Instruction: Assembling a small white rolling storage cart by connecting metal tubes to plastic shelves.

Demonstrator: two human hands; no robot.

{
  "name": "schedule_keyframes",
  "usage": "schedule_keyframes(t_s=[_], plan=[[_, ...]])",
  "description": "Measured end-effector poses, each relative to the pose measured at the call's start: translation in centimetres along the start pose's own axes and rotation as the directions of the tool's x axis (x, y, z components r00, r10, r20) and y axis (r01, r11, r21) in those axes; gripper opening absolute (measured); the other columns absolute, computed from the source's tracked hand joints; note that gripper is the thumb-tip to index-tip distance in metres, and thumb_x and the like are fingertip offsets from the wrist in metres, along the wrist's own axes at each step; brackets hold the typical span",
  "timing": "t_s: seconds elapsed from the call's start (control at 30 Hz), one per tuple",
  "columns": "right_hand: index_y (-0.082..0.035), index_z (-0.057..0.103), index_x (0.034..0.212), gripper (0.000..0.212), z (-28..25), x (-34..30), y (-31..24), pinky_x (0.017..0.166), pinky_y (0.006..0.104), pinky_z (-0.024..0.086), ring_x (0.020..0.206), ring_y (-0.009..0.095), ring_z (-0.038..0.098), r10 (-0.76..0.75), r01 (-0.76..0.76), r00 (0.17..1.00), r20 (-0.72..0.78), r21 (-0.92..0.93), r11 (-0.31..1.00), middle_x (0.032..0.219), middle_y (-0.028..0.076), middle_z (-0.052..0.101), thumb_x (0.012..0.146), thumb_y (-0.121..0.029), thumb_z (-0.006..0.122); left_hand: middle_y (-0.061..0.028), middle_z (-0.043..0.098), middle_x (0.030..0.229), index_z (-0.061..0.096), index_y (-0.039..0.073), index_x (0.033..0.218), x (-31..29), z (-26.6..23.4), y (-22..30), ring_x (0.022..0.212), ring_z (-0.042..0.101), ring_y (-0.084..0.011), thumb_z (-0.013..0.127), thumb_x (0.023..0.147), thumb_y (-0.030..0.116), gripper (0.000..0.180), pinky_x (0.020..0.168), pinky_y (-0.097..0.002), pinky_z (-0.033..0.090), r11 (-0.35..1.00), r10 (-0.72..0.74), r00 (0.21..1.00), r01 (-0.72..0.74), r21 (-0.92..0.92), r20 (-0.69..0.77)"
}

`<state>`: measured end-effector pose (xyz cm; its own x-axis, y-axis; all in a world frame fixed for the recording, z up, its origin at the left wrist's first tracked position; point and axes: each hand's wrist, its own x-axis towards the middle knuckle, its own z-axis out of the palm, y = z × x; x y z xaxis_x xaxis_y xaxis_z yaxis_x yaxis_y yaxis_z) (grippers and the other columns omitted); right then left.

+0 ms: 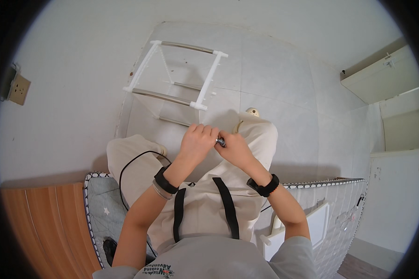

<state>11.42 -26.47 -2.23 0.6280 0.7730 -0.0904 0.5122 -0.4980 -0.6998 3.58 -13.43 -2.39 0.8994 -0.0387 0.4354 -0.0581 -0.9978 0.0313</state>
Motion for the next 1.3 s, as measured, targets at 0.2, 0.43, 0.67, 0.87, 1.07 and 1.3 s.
schedule_keyframes(t_s=[0.2, 0.43, 0.67, 0.87, 1.07, 1.3], plan=[[-0.001, 0.058, 0.084, 0.016, 0.0, 0.2, -0.4, 0.065, 0.0467, 0.048, 0.070, 0.041, 0.059, 0.017, -0.017, 1.000, -0.010, -0.004, 1.000, 0.071, 0.022, 0.061, 0.076, -0.014, 0.057, -0.0024, 0.051, 0.064, 0.050, 0.009, 0.073, -0.1, 0.3, -0.2, 0.065, 0.055, -0.0180, 0.060, 0.065, 0.010, 0.013, 0.061, -0.0302, 0.041, 1.000, -0.005, 1.000, 0.004, 0.027, 0.031], [-0.001, 0.055, 0.078, 0.014, 0.6, 0.4, 0.5, 0.060, 0.0474, 0.048, 0.064, 0.039, 0.059, -0.075, 0.067, 0.996, -0.049, -0.146, 0.987, 0.065, 0.021, 0.060, 0.076, -0.014, 0.056, -0.0042, 0.055, 0.066, 0.049, 0.009, 0.075, -0.3, 0.8, -0.1, 0.062, 0.058, -0.0190, 0.062, 0.066, 0.009, 0.016, 0.060, -0.0305, 0.045, 0.999, -0.050, 0.992, 0.050, -0.003, 0.119], [-0.002, 0.052, 0.080, 0.013, 0.0, 0.1, 2.3, 0.055, 0.0452, 0.048, 0.059, 0.036, 0.059, -0.154, 0.127, 0.984, -0.088, -0.252, 0.959, 0.063, 0.018, 0.059, 0.077, -0.013, 0.058, -0.0076, 0.051, 0.077, 0.043, 0.005, 0.085, 0.5, -0.3, -0.3, 0.067, 0.059, -0.0230, 0.060, 0.069, 0.006, 0.023, 0.061, -0.0329, 0.049, 0.974, 0.015, 0.999, -0.003, -0.228, 0.051], [-0.002, 0.051, 0.078, 0.012, -0.9, -0.3, 1.8, 0.053, 0.0444, 0.047, 0.057, 0.036, 0.058, -0.195, 0.163, 0.977, -0.089, -0.284, 0.945, 0.064, 0.017, 0.059, 0.078, -0.013, 0.057, -0.0105, 0.053, 0.080, 0.048, 0.004, 0.085, -0.1, -0.8, -0.5, 0.071, 0.057, -0.0282, 0.064, 0.074, 0.011, 0.021, 0.061, -0.0361, 0.047, 0.920, -0.015, 0.987, 0.077, -0.384, 0.161], [-0.002, 0.050, 0.078, 0.014, -0.8, -0.3, 2.4, 0.051, 0.0425, 0.047, 0.056, 0.034, 0.059, -0.244, 0.201, 0.967, -0.076, -0.364, 0.909, 0.064, 0.016, 0.059, 0.077, -0.013, 0.059, -0.0064, 0.054, 0.072, 0.051, 0.006, 0.081, 0.2, -1.6, -0.9, 0.067, 0.058, -0.0236, 0.068, 0.074, 0.024, 0.026, 0.068, -0.0327, 0.042, 0.931, 0.074, 0.966, 0.022, -0.365, 0.247], [-0.004, 0.050, 0.077, 0.013, -1.0, -0.7, 1.9, 0.052, 0.0417, 0.045, 0.059, 0.033, 0.058, -0.240, 0.194, 0.967, -0.080, -0.370, 0.909, 0.064, 0.013, 0.057, 0.073, -0.009, 0.060, -0.0080, 0.056, 0.081, 0.054, 0.004, 0.091, 0.4, -2.9, -0.4, 0.083, 0.056, -0.0252, 0.065, 0.077, 0.022, 0.026, 0.075, -0.0342, 0.041, 0.918, 0.030, 0.981, 0.048, -0.394, 0.190]])
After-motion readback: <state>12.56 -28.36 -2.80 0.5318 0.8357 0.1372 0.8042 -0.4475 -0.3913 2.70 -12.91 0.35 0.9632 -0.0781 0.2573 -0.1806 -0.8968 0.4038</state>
